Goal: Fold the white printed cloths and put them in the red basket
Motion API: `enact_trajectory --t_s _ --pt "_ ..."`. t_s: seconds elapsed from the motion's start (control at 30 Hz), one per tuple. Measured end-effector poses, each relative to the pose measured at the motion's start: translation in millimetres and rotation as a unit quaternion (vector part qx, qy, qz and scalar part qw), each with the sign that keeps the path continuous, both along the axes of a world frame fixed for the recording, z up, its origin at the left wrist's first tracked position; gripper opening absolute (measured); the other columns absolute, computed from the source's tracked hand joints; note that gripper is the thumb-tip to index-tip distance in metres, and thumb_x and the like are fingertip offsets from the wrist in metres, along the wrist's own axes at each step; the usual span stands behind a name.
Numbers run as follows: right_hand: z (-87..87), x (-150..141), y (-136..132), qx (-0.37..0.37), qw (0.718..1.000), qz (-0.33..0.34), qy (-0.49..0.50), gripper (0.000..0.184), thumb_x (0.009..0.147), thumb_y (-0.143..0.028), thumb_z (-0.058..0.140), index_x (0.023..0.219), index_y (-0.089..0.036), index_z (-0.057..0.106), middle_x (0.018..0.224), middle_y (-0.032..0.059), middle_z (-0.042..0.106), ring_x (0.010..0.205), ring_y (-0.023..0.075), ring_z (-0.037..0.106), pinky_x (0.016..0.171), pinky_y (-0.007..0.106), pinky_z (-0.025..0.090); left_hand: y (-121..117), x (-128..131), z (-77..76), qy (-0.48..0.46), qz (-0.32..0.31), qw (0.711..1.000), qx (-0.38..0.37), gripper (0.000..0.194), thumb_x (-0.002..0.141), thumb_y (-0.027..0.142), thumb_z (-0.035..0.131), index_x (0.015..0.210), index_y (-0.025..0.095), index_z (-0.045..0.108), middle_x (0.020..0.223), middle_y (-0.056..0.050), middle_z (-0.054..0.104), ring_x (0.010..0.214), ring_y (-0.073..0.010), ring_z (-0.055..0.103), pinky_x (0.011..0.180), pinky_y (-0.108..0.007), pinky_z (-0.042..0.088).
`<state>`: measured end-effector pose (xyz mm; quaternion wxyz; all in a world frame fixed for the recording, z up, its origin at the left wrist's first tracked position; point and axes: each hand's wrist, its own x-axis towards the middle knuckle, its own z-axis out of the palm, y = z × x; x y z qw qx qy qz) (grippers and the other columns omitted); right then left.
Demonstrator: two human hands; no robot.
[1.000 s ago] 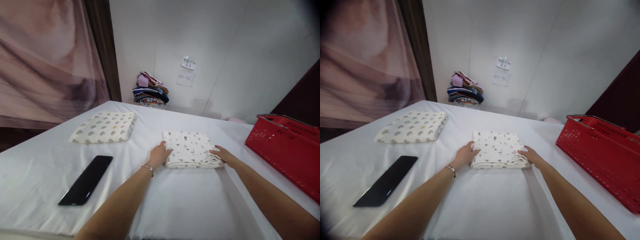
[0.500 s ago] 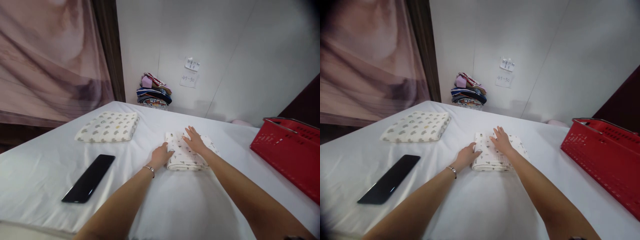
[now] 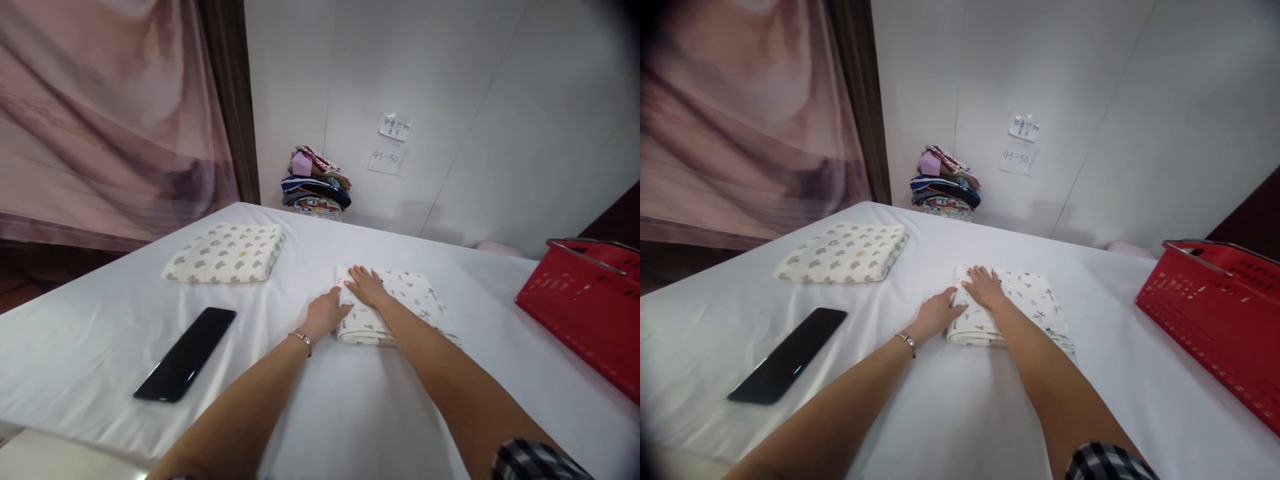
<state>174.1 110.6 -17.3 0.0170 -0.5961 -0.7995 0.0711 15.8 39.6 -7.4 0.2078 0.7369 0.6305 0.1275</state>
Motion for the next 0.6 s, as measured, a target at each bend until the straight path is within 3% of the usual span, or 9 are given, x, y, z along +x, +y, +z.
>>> enact_trajectory --t_s 0.13,0.23,0.4,0.5,0.6 --pt "9.7 7.8 -12.5 -0.027 0.999 0.016 0.009 0.062 0.091 -0.055 0.021 0.144 -0.023 0.025 0.152 0.0060 0.016 0.139 0.0240 0.010 0.109 0.049 0.009 0.3 -0.8 -0.8 -0.011 -0.004 1.000 0.003 0.058 0.080 0.051 0.048 0.130 0.023 0.040 0.106 -0.009 0.066 0.099 -0.0270 0.061 0.076 -0.033 0.044" --pt "14.2 34.6 -33.1 -0.017 1.000 0.021 -0.003 0.058 0.091 -0.056 0.022 0.140 -0.027 0.033 0.151 0.0058 0.021 0.139 0.0257 0.014 0.108 0.052 0.009 0.2 -1.2 0.3 -0.015 -0.002 1.000 -0.005 0.058 0.080 0.051 0.048 0.130 0.023 0.040 0.107 -0.009 0.066 0.099 -0.0268 0.061 0.077 -0.033 0.043" --pt "6.5 89.7 -62.5 -0.015 0.996 -0.082 -0.020 0.061 0.091 -0.057 0.018 0.143 -0.027 0.027 0.153 0.0036 0.013 0.140 0.0253 0.008 0.108 0.054 0.006 0.3 -1.1 2.9 -0.023 -0.011 0.999 -0.024 0.059 0.080 0.051 0.047 0.132 0.024 0.039 0.106 -0.008 0.066 0.097 -0.0262 0.061 0.074 -0.032 0.043" --pt "2.5 97.0 -65.9 -0.020 0.994 -0.103 -0.009 0.062 0.091 -0.057 0.016 0.144 -0.027 0.024 0.153 0.0020 0.010 0.140 0.0231 0.005 0.109 0.054 0.006 0.7 -1.2 3.0 -0.015 -0.009 1.000 -0.022 0.059 0.079 0.051 0.046 0.132 0.025 0.038 0.104 -0.007 0.067 0.097 -0.0268 0.061 0.074 -0.033 0.043" --pt "9.0 94.1 -65.5 -0.034 0.994 -0.099 0.010 0.062 0.090 -0.057 0.018 0.143 -0.026 0.027 0.153 0.0030 0.011 0.140 0.0238 0.005 0.109 0.053 0.007 1.3 -1.6 3.3 -0.011 -0.006 1.000 -0.020 0.058 0.080 0.051 0.045 0.132 0.025 0.039 0.103 -0.007 0.067 0.098 -0.0261 0.061 0.074 -0.032 0.043"
